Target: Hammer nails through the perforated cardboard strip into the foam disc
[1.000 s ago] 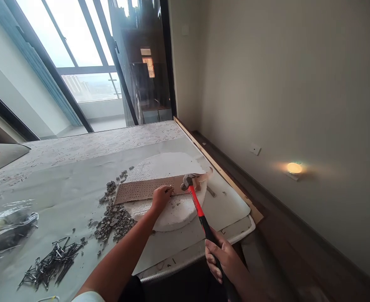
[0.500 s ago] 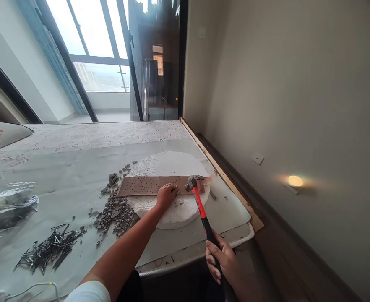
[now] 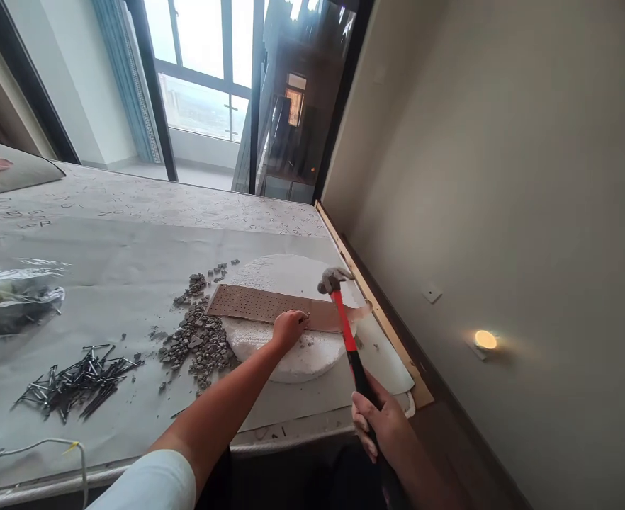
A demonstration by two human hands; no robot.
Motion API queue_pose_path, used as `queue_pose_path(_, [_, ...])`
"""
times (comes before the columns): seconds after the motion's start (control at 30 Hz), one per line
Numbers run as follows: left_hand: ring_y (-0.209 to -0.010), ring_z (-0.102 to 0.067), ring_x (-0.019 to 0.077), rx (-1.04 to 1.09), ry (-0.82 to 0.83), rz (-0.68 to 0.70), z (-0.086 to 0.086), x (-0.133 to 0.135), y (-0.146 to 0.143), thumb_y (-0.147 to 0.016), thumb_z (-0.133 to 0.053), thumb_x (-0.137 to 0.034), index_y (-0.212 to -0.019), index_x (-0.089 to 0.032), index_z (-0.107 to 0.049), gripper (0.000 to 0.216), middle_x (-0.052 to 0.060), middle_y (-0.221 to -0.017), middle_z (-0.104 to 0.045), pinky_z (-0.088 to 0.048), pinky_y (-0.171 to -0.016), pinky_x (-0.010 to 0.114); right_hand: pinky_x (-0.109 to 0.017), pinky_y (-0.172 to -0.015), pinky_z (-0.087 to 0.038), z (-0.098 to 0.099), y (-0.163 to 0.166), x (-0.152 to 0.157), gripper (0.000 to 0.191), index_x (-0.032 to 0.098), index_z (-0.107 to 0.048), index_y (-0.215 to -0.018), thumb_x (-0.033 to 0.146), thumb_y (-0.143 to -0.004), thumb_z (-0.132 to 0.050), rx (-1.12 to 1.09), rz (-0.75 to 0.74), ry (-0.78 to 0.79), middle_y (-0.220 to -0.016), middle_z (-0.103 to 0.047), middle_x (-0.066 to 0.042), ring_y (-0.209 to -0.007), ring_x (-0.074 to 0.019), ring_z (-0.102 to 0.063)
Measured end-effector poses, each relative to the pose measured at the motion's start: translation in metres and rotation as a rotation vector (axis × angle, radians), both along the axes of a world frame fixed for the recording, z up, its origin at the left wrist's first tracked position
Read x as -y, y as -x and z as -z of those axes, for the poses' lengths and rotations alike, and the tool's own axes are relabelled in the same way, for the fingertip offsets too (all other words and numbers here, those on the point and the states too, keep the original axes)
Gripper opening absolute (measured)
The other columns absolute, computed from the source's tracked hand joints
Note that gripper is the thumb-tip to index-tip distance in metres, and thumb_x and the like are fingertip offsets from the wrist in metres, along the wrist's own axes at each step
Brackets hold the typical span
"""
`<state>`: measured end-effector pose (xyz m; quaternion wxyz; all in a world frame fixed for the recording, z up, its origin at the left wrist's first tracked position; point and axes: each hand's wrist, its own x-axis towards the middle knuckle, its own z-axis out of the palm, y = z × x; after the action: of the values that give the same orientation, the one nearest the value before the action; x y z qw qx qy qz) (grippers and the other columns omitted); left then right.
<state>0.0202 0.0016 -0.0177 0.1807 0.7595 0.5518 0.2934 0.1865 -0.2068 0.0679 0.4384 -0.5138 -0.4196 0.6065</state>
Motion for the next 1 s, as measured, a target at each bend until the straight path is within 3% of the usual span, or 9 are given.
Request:
queue_pose_path(0.17, [-0.075, -0.06, 0.0179, -0.01, -0.003, 0.003, 0.002, 0.0, 0.0, -0.079, -0.054, -0.027, -0.073, -0.02, -0.071, 0.02, 0.006, -0.08, -0.069, -0.035, -0.063, 0.025, -0.015, -0.024, -0.03, 0.022, 0.005, 0.0, 0.083, 0.017, -0.033, -0.136, 0.059, -0.07, -0.062, 0.026, -0.028, 0.106, -0.048, -0.04, 0.012, -0.027, -0.004, -0.031])
queue_pose_path(0.37, [-0.074, -0.06, 0.0182, -0.043, -0.023, -0.002, 0.003, 0.0, 0.0, -0.08, -0.053, -0.031, -0.074, -0.02, -0.071, 0.023, 0.007, -0.083, -0.069, -0.035, -0.063, 0.026, -0.015, -0.025, -0.029, 0.006, 0.005, 0.004, 0.074, 0.019, -0.035, -0.136, 0.054, -0.076, -0.058, 0.047, 0.046, 0.0, -0.05, -0.038, 0.011, -0.027, -0.0035, -0.03])
queue_pose_path(0.53, [-0.074, -0.059, 0.0179, -0.024, -0.016, 0.003, 0.007, -0.001, 0.0, -0.079, -0.053, -0.029, -0.071, -0.02, -0.071, 0.021, 0.006, -0.079, -0.068, -0.034, -0.063, 0.026, -0.015, -0.025, -0.029, 0.011, 0.011, -0.001, 0.08, 0.016, -0.028, -0.139, 0.055, -0.075, -0.058, 0.06, -0.036, 0.07, -0.049, -0.039, 0.012, -0.028, -0.0034, -0.029])
queue_pose_path(0.7, [-0.073, -0.059, 0.0182, 0.0, -0.015, 0.005, 0.008, -0.002, 0.0, -0.079, -0.053, -0.03, -0.069, -0.02, -0.07, 0.022, 0.006, -0.078, -0.068, -0.035, -0.064, 0.026, -0.015, -0.025, -0.029, 0.004, 0.01, -0.001, 0.078, 0.016, -0.028, -0.14, 0.052, -0.077, -0.058, 0.093, 0.019, -0.019, -0.048, -0.037, 0.012, -0.028, -0.0034, -0.028])
queue_pose_path(0.87, [-0.073, -0.059, 0.0171, -0.03, 0.017, 0.003, 0.003, 0.001, 0.001, -0.079, -0.054, -0.03, -0.069, -0.02, -0.071, 0.022, 0.006, -0.077, -0.068, -0.035, -0.062, 0.025, -0.015, -0.025, -0.029, 0.007, 0.012, -0.001, 0.084, 0.012, -0.027, -0.14, 0.054, -0.075, -0.058, 0.111, -0.037, 0.091, -0.047, -0.038, 0.012, -0.028, -0.0039, -0.028])
queue_pose_path(1.0, [-0.075, -0.059, 0.0169, -0.064, -0.006, 0.015, 0.002, 0.001, 0.001, -0.08, -0.053, -0.03, -0.071, -0.02, -0.071, 0.023, 0.005, -0.08, -0.069, -0.036, -0.063, 0.025, -0.016, -0.027, -0.03, 0.004, 0.01, 0.001, 0.078, 0.013, -0.029, -0.14, 0.052, -0.078, -0.056, 0.124, 0.009, 0.02, -0.048, -0.037, 0.012, -0.029, -0.004, -0.029])
